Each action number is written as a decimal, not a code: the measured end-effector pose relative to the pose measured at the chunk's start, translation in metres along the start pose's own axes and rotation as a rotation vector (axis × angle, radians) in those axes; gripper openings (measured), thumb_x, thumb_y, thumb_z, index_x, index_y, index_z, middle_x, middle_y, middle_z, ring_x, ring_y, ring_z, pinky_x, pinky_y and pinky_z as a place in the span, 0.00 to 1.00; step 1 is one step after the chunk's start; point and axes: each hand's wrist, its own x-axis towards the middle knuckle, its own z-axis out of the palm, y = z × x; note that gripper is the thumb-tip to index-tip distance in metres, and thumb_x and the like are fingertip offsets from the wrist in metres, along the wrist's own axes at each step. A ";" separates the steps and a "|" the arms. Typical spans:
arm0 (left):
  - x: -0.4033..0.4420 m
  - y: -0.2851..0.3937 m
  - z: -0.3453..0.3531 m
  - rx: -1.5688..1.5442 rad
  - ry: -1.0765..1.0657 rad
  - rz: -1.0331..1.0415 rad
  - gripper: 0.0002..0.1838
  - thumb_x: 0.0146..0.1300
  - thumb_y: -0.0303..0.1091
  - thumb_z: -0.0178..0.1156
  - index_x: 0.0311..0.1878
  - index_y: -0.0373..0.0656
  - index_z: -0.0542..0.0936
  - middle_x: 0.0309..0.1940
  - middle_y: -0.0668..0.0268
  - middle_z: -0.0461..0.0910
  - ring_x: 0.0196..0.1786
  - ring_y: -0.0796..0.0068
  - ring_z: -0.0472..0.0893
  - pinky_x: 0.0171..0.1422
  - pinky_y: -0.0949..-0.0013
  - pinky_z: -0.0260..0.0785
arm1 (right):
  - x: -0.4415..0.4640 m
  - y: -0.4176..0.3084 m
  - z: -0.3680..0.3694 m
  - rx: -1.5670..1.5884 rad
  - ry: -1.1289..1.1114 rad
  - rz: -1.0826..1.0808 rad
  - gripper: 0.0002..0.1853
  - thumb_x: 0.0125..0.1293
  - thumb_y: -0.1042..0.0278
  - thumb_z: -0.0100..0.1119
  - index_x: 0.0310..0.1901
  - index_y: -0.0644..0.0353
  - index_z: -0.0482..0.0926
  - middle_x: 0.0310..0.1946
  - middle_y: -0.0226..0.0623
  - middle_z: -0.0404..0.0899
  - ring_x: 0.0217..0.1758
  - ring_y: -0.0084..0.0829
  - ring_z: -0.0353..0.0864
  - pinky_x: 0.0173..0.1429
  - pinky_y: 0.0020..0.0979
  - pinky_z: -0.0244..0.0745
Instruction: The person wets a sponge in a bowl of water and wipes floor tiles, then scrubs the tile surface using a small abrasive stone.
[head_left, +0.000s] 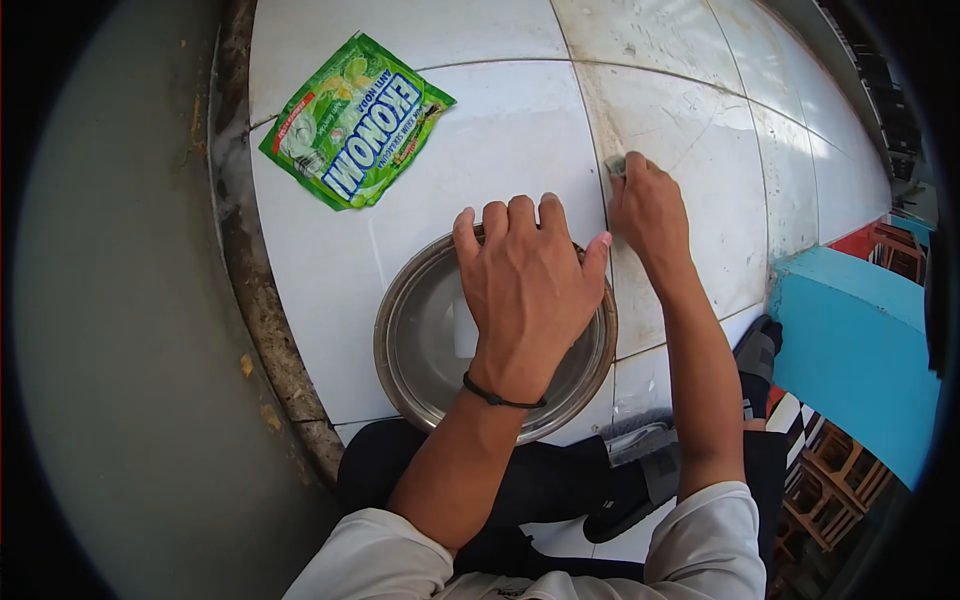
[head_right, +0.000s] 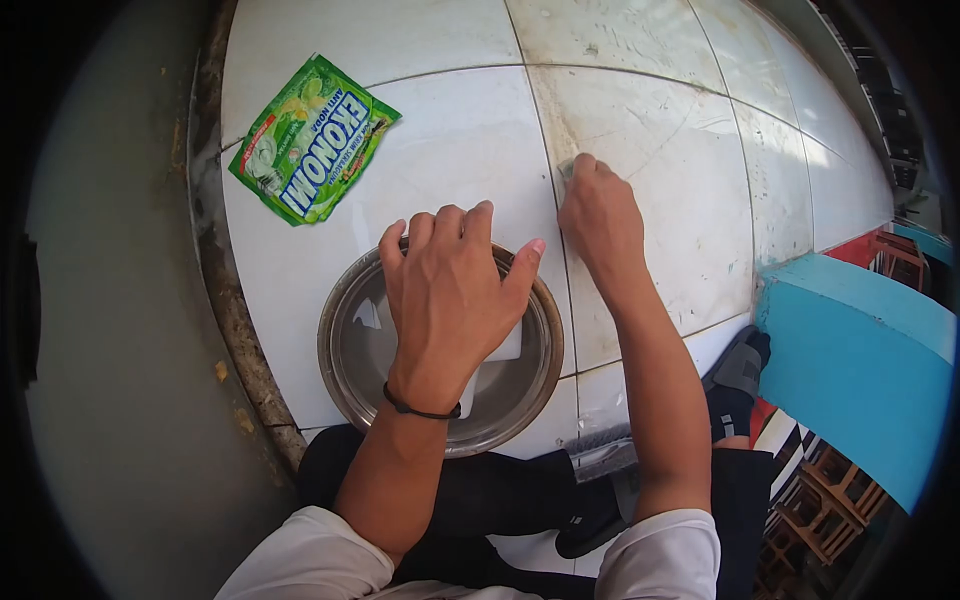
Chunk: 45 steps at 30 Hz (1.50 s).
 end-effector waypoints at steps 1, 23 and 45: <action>-0.001 0.000 0.000 -0.001 0.000 0.001 0.27 0.62 0.53 0.65 0.51 0.37 0.83 0.41 0.57 0.82 0.49 0.58 0.78 0.68 0.46 0.57 | 0.017 0.001 0.003 0.009 0.033 -0.014 0.06 0.64 0.73 0.53 0.36 0.67 0.74 0.35 0.60 0.81 0.40 0.61 0.82 0.44 0.54 0.77; -0.002 0.000 0.005 0.031 -0.001 0.005 0.28 0.63 0.55 0.64 0.52 0.38 0.84 0.42 0.57 0.83 0.50 0.58 0.78 0.70 0.48 0.56 | -0.130 0.011 -0.009 0.086 -0.037 0.070 0.10 0.62 0.75 0.61 0.40 0.66 0.70 0.33 0.57 0.79 0.35 0.60 0.81 0.38 0.53 0.77; 0.002 -0.002 0.008 0.030 0.026 0.020 0.23 0.62 0.51 0.65 0.43 0.36 0.84 0.37 0.57 0.81 0.50 0.58 0.76 0.67 0.48 0.57 | 0.019 -0.002 0.006 0.032 0.047 -0.022 0.05 0.59 0.74 0.56 0.33 0.66 0.73 0.30 0.56 0.81 0.35 0.57 0.82 0.40 0.52 0.78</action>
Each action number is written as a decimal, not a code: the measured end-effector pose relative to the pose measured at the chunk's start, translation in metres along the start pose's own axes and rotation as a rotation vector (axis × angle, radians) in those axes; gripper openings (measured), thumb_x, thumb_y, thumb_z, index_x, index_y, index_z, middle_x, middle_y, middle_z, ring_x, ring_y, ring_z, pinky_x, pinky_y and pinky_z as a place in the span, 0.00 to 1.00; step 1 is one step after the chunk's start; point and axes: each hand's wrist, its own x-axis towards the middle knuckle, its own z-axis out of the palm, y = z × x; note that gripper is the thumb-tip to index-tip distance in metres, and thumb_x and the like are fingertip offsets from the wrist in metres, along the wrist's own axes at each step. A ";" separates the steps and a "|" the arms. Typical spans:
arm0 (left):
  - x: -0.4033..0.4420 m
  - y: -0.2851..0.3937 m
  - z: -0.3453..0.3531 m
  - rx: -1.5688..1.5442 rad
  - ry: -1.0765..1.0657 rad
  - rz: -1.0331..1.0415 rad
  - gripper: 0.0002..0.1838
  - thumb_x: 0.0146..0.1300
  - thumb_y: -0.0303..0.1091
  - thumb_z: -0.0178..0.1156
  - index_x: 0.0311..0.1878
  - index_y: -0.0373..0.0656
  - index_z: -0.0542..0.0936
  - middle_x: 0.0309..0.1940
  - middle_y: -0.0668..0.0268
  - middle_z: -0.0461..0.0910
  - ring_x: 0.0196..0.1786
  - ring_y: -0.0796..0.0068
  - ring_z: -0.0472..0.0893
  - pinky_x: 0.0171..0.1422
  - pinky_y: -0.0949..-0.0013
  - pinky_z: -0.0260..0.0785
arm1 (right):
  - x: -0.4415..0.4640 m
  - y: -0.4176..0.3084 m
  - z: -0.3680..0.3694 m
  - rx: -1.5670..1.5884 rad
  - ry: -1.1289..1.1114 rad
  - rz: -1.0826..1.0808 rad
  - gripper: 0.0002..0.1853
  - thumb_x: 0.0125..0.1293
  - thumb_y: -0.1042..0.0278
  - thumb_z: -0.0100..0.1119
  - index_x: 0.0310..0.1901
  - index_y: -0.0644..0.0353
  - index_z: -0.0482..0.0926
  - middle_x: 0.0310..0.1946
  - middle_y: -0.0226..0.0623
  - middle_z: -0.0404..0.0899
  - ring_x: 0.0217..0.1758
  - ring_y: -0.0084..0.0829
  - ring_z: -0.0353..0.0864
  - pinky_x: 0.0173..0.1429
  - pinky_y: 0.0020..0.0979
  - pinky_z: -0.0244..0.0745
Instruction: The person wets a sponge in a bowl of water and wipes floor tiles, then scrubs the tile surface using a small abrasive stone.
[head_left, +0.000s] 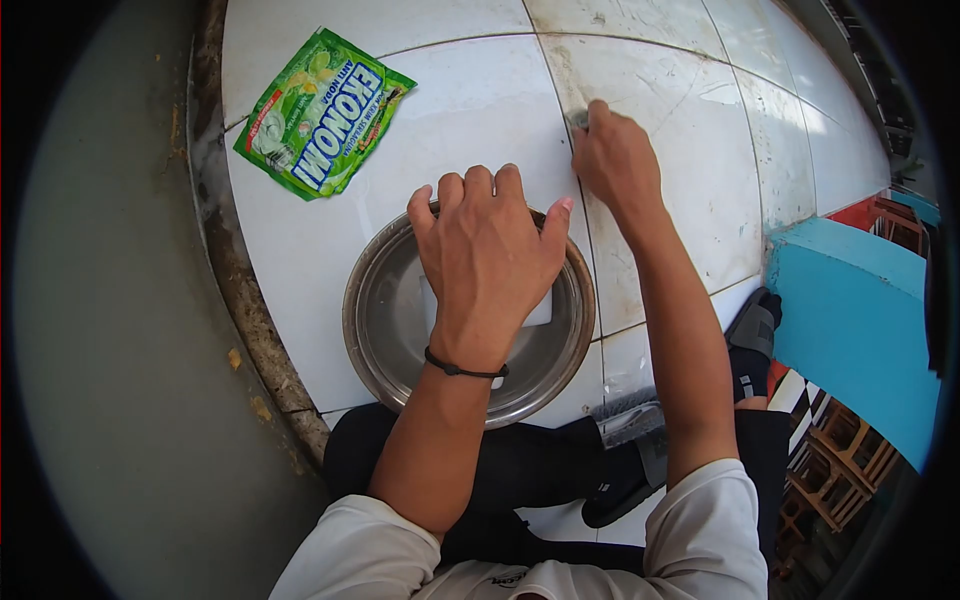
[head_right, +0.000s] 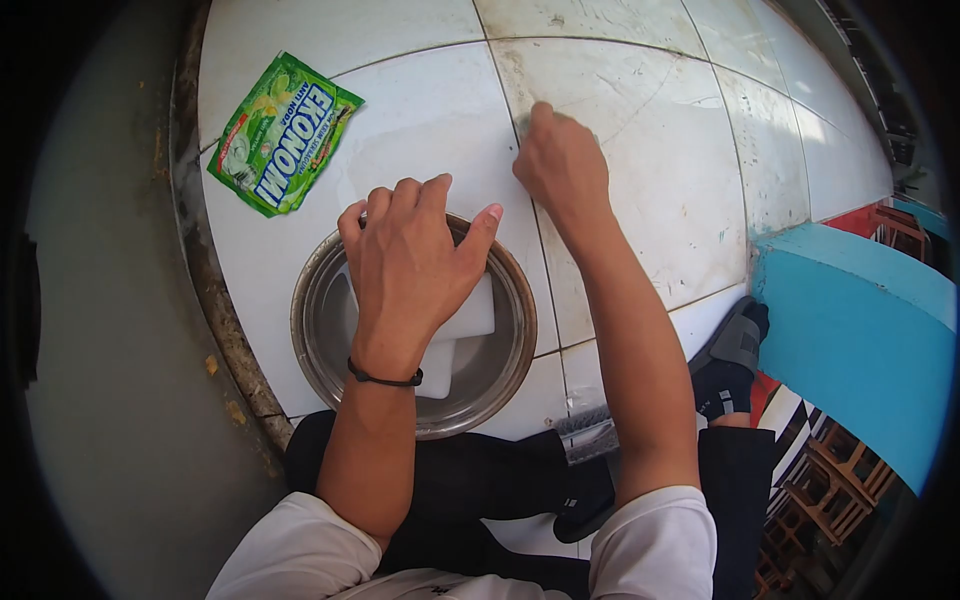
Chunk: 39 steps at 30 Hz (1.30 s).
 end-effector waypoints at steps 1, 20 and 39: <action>0.000 0.000 0.000 -0.004 -0.001 -0.001 0.23 0.62 0.51 0.65 0.43 0.37 0.84 0.38 0.57 0.81 0.50 0.59 0.77 0.67 0.48 0.57 | -0.028 0.003 -0.002 0.015 -0.002 -0.002 0.06 0.60 0.73 0.57 0.34 0.66 0.73 0.30 0.55 0.80 0.35 0.57 0.82 0.39 0.52 0.78; -0.001 0.000 0.000 0.036 -0.012 -0.004 0.27 0.62 0.55 0.64 0.51 0.38 0.84 0.42 0.57 0.83 0.50 0.58 0.78 0.70 0.49 0.55 | 0.062 -0.001 0.013 0.002 0.126 -0.013 0.06 0.56 0.74 0.56 0.32 0.69 0.76 0.30 0.60 0.82 0.36 0.59 0.84 0.42 0.51 0.80; -0.003 0.003 -0.001 0.035 -0.033 0.004 0.27 0.63 0.55 0.64 0.52 0.39 0.84 0.42 0.58 0.82 0.50 0.58 0.78 0.71 0.48 0.55 | -0.143 0.009 -0.017 0.108 -0.026 0.101 0.10 0.62 0.74 0.61 0.38 0.65 0.69 0.32 0.55 0.80 0.35 0.60 0.81 0.38 0.52 0.76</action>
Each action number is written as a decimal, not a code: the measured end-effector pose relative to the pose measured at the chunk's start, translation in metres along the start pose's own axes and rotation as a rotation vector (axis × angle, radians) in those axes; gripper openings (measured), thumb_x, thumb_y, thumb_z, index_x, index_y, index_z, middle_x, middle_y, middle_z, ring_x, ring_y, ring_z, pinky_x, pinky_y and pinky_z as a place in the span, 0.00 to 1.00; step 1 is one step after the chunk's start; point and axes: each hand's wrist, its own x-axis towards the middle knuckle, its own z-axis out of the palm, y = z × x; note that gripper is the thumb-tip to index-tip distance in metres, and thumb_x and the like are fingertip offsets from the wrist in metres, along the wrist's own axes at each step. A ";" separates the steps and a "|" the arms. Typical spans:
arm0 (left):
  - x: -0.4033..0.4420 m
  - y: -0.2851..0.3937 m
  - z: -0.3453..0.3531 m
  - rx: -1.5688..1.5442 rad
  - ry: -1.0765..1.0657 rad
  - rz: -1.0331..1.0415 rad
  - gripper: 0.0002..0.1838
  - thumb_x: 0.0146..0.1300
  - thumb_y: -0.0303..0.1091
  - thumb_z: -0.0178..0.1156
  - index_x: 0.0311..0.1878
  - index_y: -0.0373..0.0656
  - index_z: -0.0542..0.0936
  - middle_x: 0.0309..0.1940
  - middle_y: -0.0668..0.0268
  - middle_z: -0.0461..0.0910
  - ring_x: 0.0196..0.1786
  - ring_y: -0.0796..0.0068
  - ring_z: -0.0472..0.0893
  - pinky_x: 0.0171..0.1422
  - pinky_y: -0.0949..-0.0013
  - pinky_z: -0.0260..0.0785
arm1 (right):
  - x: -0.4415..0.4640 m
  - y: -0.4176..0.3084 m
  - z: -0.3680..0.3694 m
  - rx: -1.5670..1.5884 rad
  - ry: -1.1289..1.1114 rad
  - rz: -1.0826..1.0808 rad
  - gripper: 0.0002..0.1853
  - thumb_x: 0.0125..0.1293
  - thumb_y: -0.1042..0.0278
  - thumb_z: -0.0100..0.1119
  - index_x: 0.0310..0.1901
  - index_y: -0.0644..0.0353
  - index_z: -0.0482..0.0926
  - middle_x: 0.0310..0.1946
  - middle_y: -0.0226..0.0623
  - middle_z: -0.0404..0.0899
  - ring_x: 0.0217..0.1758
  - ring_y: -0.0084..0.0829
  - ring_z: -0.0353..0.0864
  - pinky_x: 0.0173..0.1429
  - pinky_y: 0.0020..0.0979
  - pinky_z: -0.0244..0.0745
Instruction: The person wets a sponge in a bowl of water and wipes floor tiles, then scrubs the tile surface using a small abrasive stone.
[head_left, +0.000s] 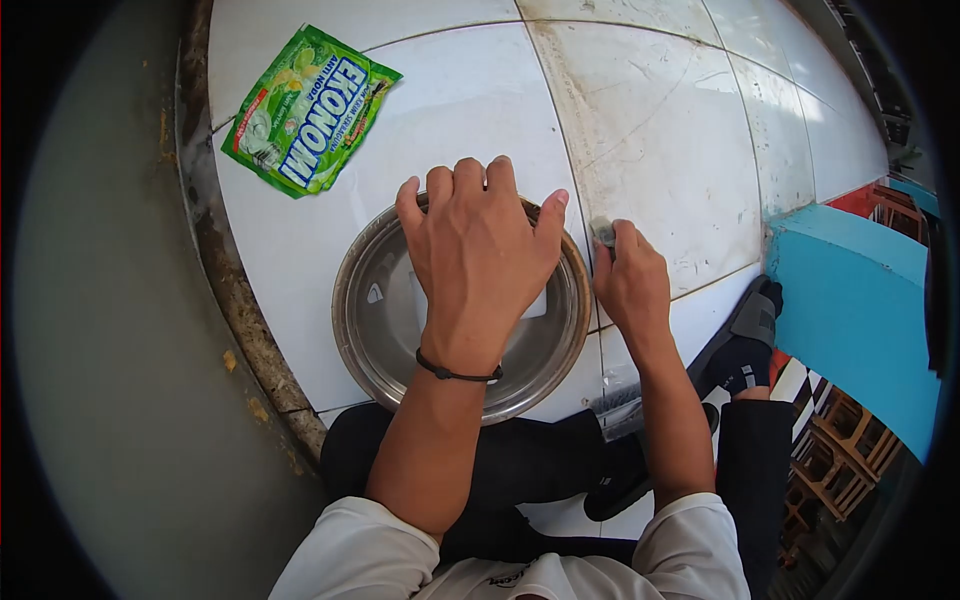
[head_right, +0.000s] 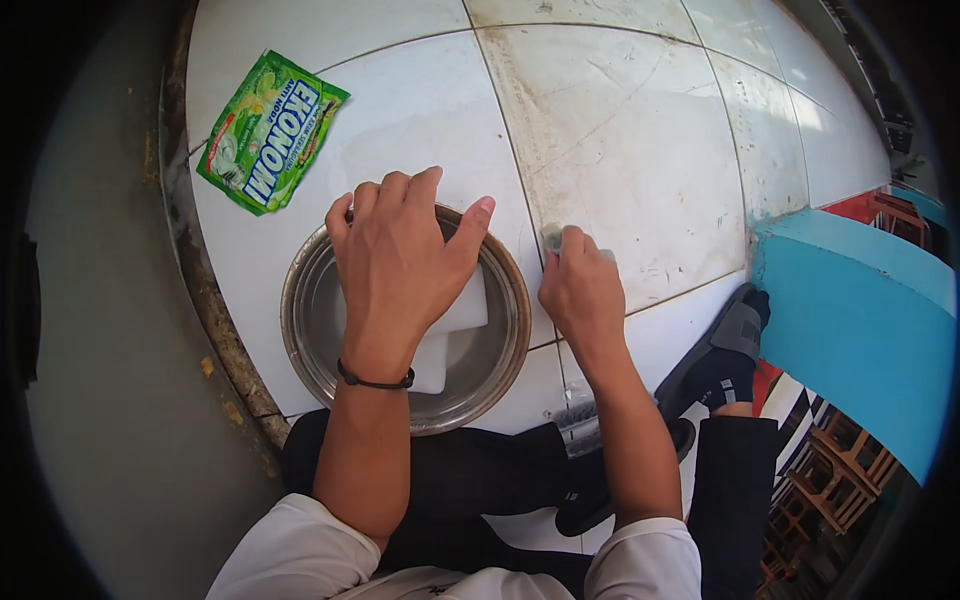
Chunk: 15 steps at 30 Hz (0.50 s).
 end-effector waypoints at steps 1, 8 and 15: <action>0.000 -0.001 0.000 0.003 -0.004 -0.004 0.28 0.63 0.55 0.64 0.52 0.39 0.84 0.42 0.58 0.82 0.50 0.58 0.78 0.71 0.48 0.55 | 0.015 -0.003 0.003 0.010 0.012 0.010 0.09 0.62 0.74 0.61 0.38 0.65 0.69 0.32 0.56 0.80 0.35 0.60 0.81 0.38 0.53 0.76; 0.002 -0.002 0.001 0.003 0.001 -0.011 0.27 0.63 0.54 0.65 0.51 0.38 0.84 0.42 0.57 0.83 0.49 0.58 0.78 0.70 0.48 0.55 | 0.187 -0.014 0.024 -0.088 0.161 -0.030 0.09 0.58 0.72 0.59 0.36 0.69 0.75 0.32 0.58 0.82 0.37 0.58 0.83 0.42 0.52 0.78; 0.004 -0.004 0.002 -0.002 0.006 -0.006 0.27 0.62 0.54 0.65 0.50 0.38 0.84 0.41 0.58 0.83 0.49 0.58 0.78 0.66 0.52 0.57 | 0.238 -0.004 0.023 -0.173 0.136 -0.092 0.12 0.59 0.67 0.61 0.38 0.69 0.78 0.33 0.59 0.83 0.39 0.58 0.84 0.45 0.50 0.80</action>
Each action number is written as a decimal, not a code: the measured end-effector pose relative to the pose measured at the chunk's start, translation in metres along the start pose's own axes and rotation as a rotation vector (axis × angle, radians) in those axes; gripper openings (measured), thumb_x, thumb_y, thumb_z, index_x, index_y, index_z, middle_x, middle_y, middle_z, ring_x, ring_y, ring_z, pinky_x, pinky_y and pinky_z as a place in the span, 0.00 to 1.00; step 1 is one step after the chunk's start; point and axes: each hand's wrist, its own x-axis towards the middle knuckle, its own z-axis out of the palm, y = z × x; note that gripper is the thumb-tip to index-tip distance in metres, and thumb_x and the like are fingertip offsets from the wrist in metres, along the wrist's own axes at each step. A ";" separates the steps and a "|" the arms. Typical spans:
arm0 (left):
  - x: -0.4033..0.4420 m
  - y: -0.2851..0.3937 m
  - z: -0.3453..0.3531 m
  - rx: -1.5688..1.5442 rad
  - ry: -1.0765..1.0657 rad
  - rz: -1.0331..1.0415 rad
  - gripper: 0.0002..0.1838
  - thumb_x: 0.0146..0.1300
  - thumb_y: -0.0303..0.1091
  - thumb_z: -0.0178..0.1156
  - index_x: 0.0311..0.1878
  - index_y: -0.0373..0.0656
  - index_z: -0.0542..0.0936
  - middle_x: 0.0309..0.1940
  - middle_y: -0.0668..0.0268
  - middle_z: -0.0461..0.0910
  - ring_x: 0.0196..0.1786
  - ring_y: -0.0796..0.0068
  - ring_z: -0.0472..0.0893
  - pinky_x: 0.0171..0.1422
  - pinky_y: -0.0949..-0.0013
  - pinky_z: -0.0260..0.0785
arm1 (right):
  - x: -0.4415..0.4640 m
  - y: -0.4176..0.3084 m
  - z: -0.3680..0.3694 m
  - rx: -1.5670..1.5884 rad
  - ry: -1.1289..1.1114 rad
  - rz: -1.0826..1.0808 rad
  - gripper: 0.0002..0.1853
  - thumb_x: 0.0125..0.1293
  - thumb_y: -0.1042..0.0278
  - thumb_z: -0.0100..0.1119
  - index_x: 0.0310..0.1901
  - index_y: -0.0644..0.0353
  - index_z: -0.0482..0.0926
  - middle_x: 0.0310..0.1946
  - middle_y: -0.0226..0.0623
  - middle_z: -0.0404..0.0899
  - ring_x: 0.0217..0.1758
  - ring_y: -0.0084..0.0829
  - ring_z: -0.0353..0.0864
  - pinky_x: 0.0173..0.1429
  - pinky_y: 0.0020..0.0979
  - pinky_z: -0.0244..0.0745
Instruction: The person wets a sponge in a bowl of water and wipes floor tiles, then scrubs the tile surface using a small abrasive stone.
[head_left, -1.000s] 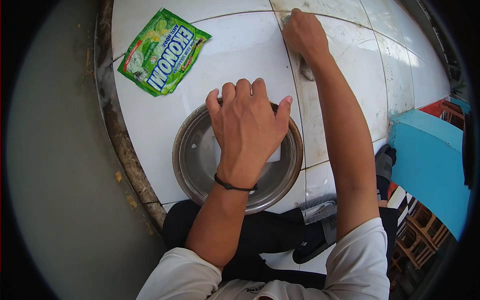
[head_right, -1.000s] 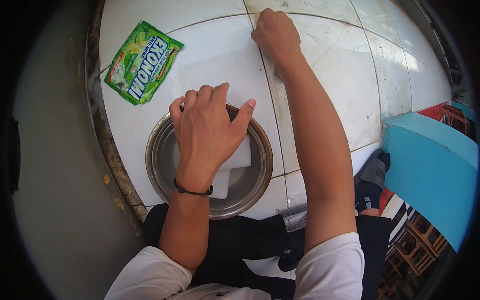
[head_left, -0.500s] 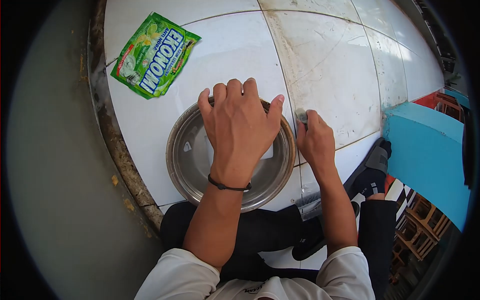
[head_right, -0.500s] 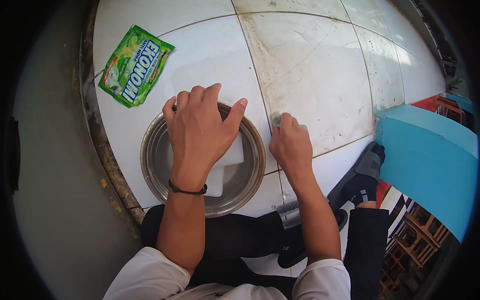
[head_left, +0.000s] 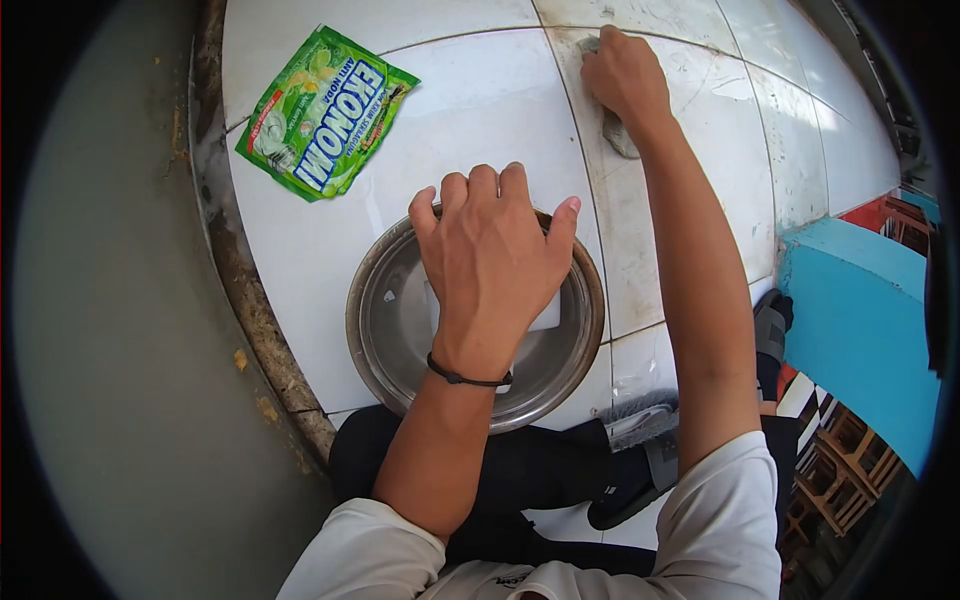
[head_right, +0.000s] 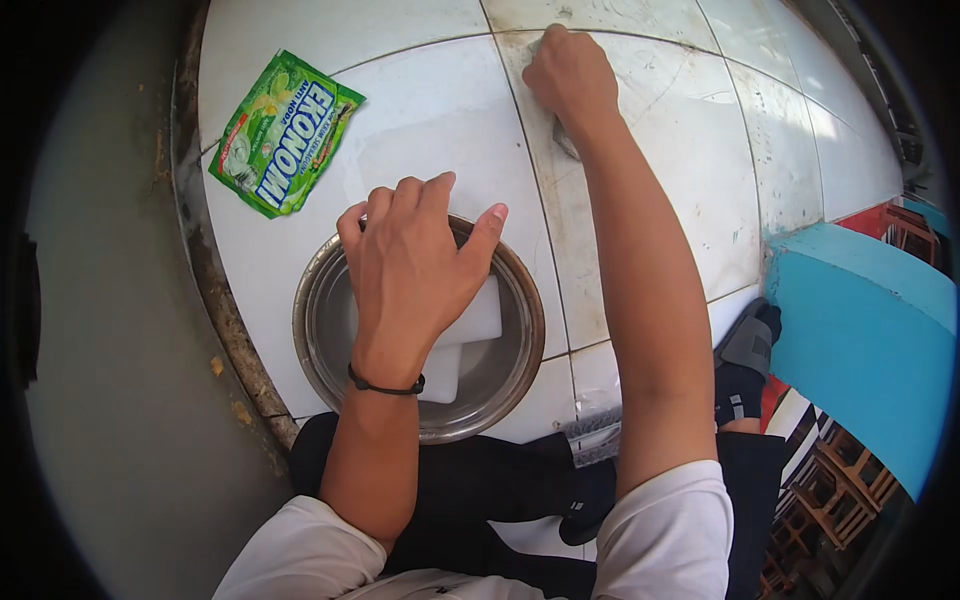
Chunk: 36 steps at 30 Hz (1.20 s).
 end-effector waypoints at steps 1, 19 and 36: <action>0.000 -0.001 0.000 0.001 0.006 0.001 0.27 0.62 0.54 0.65 0.50 0.38 0.84 0.41 0.58 0.83 0.49 0.58 0.78 0.66 0.52 0.57 | -0.017 -0.002 -0.005 -0.007 -0.022 0.048 0.11 0.58 0.69 0.61 0.38 0.68 0.79 0.34 0.58 0.84 0.39 0.57 0.85 0.44 0.49 0.80; -0.003 0.002 -0.002 -0.012 -0.011 -0.003 0.27 0.62 0.54 0.65 0.52 0.38 0.84 0.41 0.59 0.82 0.49 0.58 0.77 0.70 0.48 0.55 | -0.051 -0.008 -0.009 0.093 0.001 0.005 0.09 0.58 0.71 0.58 0.36 0.69 0.75 0.32 0.60 0.82 0.37 0.60 0.83 0.44 0.52 0.78; -0.004 0.002 -0.003 -0.043 0.008 0.009 0.26 0.62 0.54 0.65 0.49 0.38 0.84 0.40 0.58 0.82 0.50 0.59 0.77 0.70 0.48 0.55 | -0.205 0.001 -0.053 0.142 -0.141 0.118 0.11 0.62 0.72 0.62 0.37 0.65 0.69 0.30 0.56 0.79 0.34 0.60 0.81 0.38 0.53 0.75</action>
